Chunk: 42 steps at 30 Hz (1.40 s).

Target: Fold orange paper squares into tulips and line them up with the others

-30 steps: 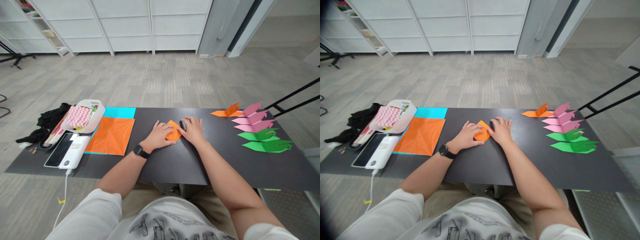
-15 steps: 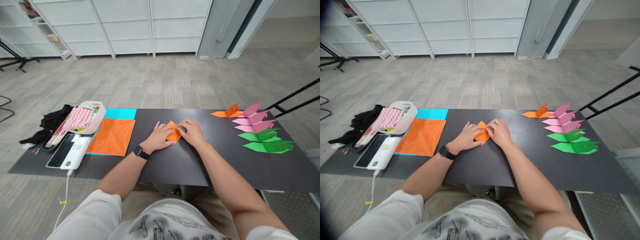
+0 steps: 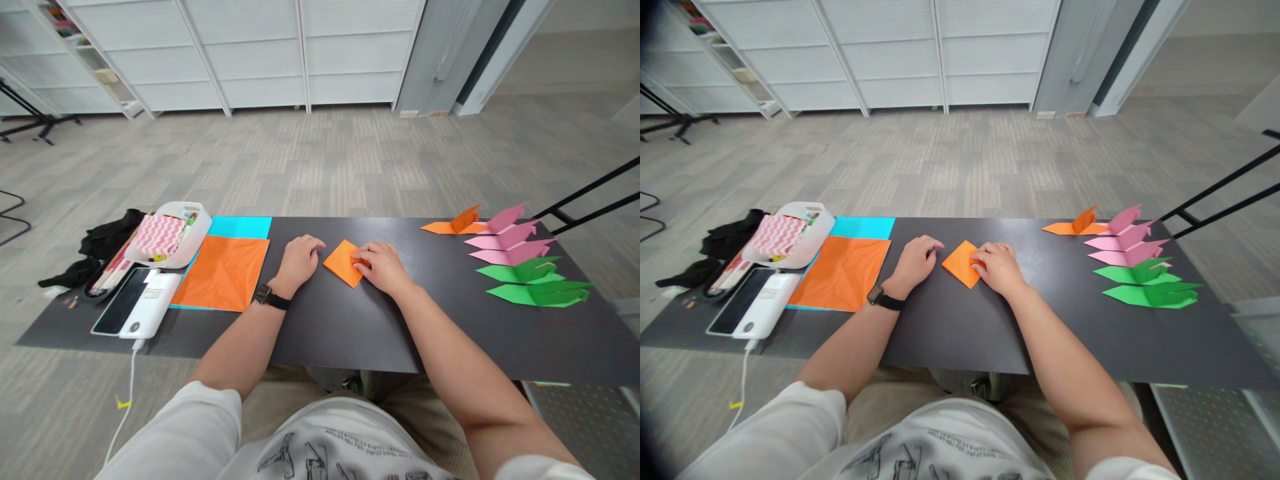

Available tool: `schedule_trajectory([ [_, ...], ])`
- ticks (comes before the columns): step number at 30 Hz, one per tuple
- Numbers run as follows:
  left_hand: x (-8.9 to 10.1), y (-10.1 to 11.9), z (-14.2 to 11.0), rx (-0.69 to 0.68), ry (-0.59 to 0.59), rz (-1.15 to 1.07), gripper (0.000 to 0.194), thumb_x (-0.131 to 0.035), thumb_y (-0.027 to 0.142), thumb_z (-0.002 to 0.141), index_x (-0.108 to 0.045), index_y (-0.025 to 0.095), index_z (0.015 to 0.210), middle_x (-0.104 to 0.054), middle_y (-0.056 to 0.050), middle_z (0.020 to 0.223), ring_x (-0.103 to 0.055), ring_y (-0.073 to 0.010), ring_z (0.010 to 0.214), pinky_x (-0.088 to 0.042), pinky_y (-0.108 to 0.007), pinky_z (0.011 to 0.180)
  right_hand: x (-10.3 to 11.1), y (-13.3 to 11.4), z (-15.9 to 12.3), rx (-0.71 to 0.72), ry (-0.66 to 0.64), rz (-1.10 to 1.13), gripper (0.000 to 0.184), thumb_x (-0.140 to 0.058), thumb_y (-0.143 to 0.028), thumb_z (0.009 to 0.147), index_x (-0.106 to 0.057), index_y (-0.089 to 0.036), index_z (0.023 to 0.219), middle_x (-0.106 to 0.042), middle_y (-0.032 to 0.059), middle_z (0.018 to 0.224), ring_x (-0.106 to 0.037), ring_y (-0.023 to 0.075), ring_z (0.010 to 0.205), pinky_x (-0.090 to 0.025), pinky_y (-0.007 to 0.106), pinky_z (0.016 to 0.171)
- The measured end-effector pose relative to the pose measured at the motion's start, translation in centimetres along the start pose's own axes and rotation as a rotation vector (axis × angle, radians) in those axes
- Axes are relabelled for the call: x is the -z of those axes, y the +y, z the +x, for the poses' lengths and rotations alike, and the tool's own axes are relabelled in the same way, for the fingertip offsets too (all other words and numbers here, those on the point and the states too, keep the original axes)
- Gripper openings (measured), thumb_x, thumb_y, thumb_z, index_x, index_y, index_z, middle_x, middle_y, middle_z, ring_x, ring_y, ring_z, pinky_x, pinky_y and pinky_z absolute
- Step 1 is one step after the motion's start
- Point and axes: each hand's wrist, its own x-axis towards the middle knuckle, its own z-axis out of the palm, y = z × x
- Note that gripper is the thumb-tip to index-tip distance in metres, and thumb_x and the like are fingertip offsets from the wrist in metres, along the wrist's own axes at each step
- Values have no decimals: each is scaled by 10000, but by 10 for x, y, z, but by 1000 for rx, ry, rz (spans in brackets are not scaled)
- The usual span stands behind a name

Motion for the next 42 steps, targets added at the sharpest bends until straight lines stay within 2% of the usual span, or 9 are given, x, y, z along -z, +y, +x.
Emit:
schedule_trajectory([
  [9, -3, 6, 1, -93, -157, -25, 176, -656, 180, 978, -778, 259, 1078, -794, -26, 1148, -699, -238, 1071, -518, -427, 997, 1, 7, -1, -1, -1, 10, 232, -702, -219, 979, -806, -313, 1163, -748, 64, 1244, -640, 297, 1191, -395, 516, 1079],
  [23, -5, 3, 1, -228, -115, -156, 227, -641, 193, 1017, -796, 275, 1161, -778, -37, 1154, -700, -222, 1083, -534, -413, 1004, 3, 5, -3, 82, 13, 24, 226, -725, -229, 964, -825, -334, 1137, -770, 44, 1196, -655, 288, 1148, -374, 542, 1102],
  [26, -7, -2, 0, -267, -138, -165, 275, -631, 153, 1003, -806, 294, 1161, -752, -41, 1169, -684, -217, 1093, -534, -411, 1013, 1, 4, -3, 113, 20, 33, 265, -713, -205, 967, -820, -345, 1165, -762, 45, 1210, -654, 287, 1168, -376, 545, 1108],
  [30, -6, -9, 0, -304, -189, -132, 234, -664, 173, 990, -826, 302, 1099, -738, -40, 1147, -667, -223, 1086, -521, -423, 1024, -2, 5, -3, 173, 17, 54, 320, -669, -155, 975, -832, -369, 1149, -750, 43, 1235, -641, 278, 1192, -403, 526, 1088],
  [37, -2, -6, 0, -268, -180, -160, 113, -718, 294, 988, -803, 277, 1061, -714, -46, 1183, -645, -232, 1134, -497, -445, 1082, 0, 2, -5, 220, 9, 63, 286, -689, -195, 970, -836, -362, 1150, -731, 59, 1265, -631, 287, 1204, -425, 520, 1082],
  [42, -1, 0, -1, -212, -145, -143, 142, -738, 377, 979, -762, 246, 1029, -691, -56, 1205, -635, -243, 1186, -428, -504, 1191, 3, -8, -5, 203, -28, 85, 378, -722, -222, 945, -775, -346, 1298, -742, 67, 1255, -645, 285, 1175, -424, 511, 1086],
])
